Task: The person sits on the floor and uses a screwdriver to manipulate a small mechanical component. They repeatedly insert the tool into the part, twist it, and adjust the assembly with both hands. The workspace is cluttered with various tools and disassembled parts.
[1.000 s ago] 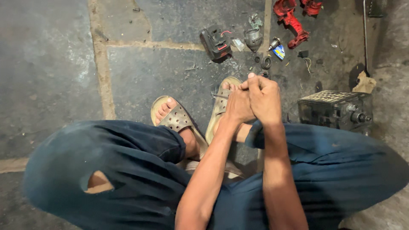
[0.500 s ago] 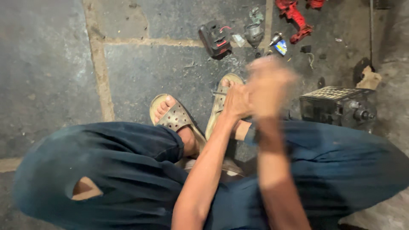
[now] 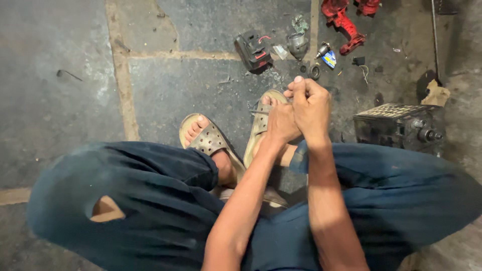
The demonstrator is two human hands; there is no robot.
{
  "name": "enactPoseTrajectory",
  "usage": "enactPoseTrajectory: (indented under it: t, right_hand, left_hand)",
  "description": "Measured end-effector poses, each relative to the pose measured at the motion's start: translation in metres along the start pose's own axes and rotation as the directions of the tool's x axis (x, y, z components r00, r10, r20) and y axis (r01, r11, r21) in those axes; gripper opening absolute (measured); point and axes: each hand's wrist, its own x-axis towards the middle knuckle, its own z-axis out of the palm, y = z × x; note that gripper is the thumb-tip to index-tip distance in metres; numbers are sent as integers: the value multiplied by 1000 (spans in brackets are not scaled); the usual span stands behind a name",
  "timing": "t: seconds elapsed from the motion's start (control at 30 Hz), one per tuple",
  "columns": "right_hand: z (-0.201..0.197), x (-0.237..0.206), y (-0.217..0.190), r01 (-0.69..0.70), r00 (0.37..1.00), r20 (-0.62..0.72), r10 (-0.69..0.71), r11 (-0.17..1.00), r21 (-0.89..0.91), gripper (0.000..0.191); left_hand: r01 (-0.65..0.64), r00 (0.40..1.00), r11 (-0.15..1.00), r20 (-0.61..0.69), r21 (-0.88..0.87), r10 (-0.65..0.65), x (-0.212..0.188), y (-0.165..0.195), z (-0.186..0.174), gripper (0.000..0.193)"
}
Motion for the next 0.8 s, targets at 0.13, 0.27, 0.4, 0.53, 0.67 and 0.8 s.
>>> enactPoseTrajectory:
  t: [0.13,0.27,0.4,0.53,0.67,0.8]
  right_hand:
    - [2,-15,-16,63,997,43,-59,994,-91,31]
    - [7,-27,-37,40,993,110,-37,999,-20,27]
    - [6,-27,-44,-8,995,98,2,999,52,23]
    - [3,-22,-30,3,995,96,-10,997,78,20]
    - [3,-18,-6,386,921,88,-380,856,-345,20]
    - [18,-18,18,154,986,82,-146,982,-110,21]
  left_hand:
    - [-165,949,985,-263,51,172,-10,-2,-4,31]
    - [3,993,999,-116,-52,-9,-18,-5,-16,23]
    - [50,995,992,-80,-119,-59,-15,2,-31,23]
    - [-2,986,994,-167,-114,-17,-8,13,-35,23]
    - [94,991,996,-97,-3,-94,-4,9,-32,43]
    - [30,1000,981,-5,191,-30,-5,-9,-41,64]
